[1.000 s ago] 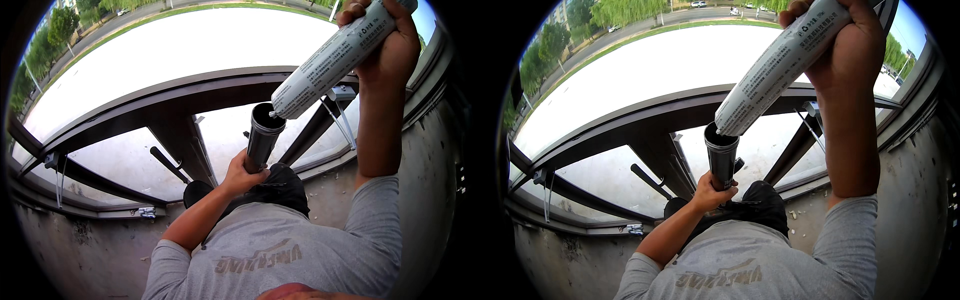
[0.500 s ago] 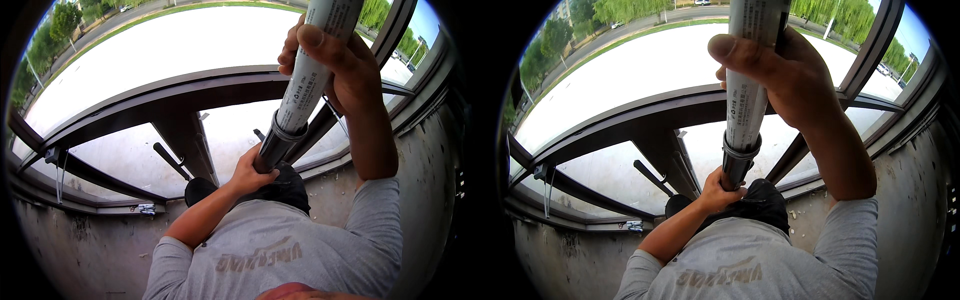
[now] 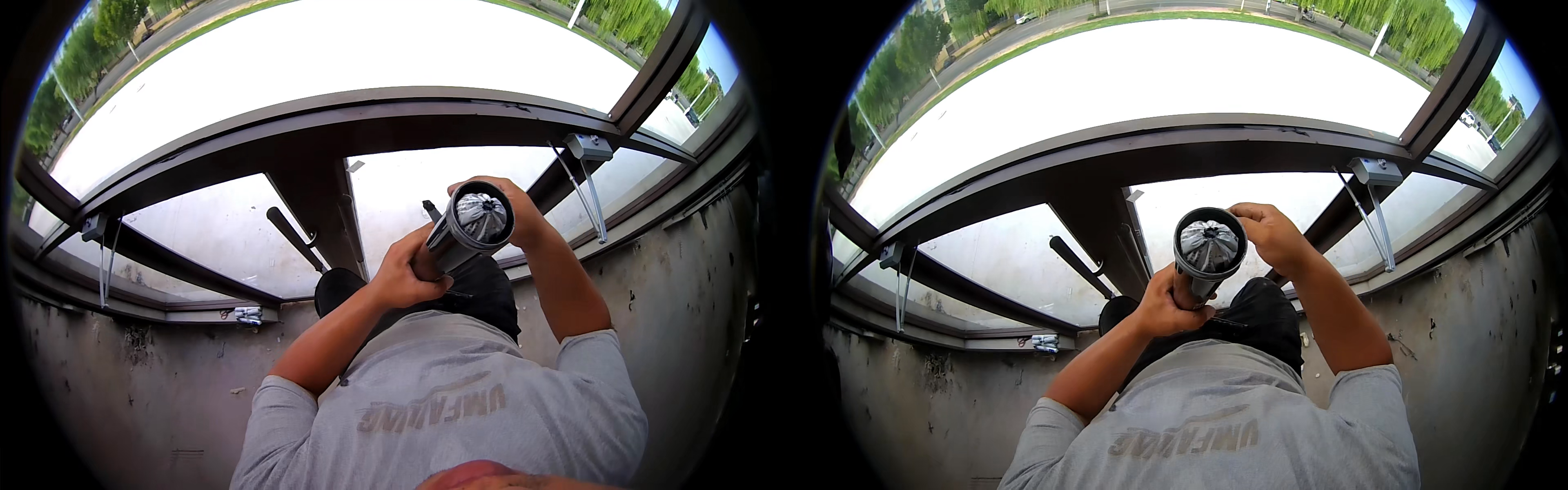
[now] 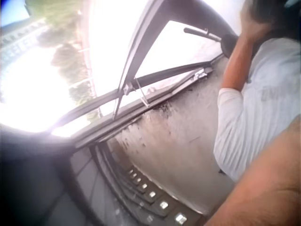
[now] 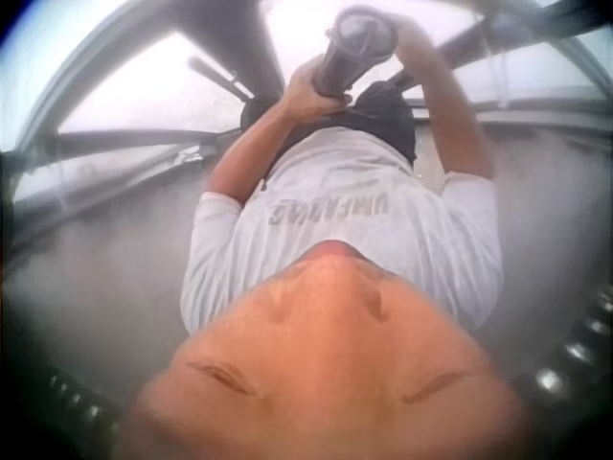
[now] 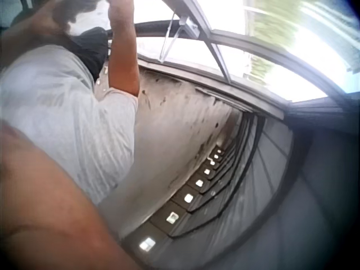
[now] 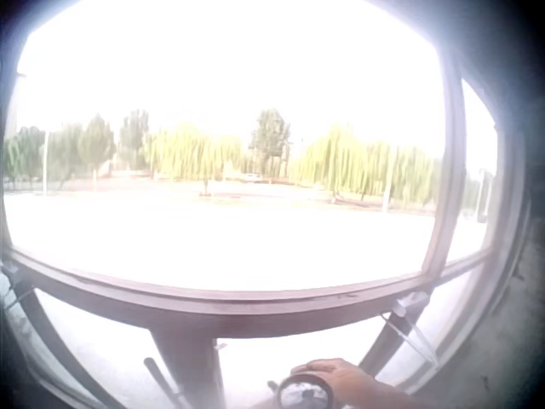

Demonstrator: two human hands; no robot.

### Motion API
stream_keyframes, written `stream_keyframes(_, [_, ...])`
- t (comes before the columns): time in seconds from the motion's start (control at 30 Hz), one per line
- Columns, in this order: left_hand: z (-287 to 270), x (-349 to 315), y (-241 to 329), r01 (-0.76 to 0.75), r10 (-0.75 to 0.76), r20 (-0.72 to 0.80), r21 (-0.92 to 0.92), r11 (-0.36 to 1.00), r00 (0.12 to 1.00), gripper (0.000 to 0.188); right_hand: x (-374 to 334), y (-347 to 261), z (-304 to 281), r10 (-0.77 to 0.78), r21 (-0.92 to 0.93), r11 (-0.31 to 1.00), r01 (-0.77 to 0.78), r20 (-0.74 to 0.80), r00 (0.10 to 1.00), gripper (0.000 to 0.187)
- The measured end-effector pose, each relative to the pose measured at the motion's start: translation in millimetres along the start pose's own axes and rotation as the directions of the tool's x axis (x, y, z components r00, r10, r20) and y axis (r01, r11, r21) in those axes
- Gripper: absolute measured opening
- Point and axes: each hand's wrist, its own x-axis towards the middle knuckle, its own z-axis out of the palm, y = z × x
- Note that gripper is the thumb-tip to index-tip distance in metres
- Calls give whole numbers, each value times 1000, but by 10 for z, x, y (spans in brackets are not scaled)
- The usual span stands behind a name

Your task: The person uses a caulking gun to apply sealant along the edges of a window frame. They reload the gun with a new sealant cartridge and continue applying sealant to different sections of the frame.

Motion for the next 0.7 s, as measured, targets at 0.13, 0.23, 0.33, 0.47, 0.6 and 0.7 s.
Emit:
stream_keyframes(0.13, [-1,2,67,-77,72,54,88,993,996,64,94,484,14,219,69,968,-240,228,949,45])
stream_keyframes(0.23, [-36,-13,62,-73,67,66,100,992,996,63,70,238,202,203,135,965,-225,159,966,34])
stream_keyframes(0.33, [-27,-38,32,11,-19,101,80,997,995,66,23,337,188,68,257,960,-110,167,984,32])
stream_keyframes(0.47, [26,-10,12,-191,187,45,104,976,981,74,-12,155,227,193,325,926,-194,35,981,26])
stream_keyframes(0.6, [-22,-54,-25,-76,79,-21,111,991,997,82,-8,-36,50,-19,304,945,117,-307,951,26])
stream_keyframes(0.7, [-37,-80,-65,64,-62,-40,62,996,997,78,-30,-548,7,-374,253,831,496,-405,834,23])
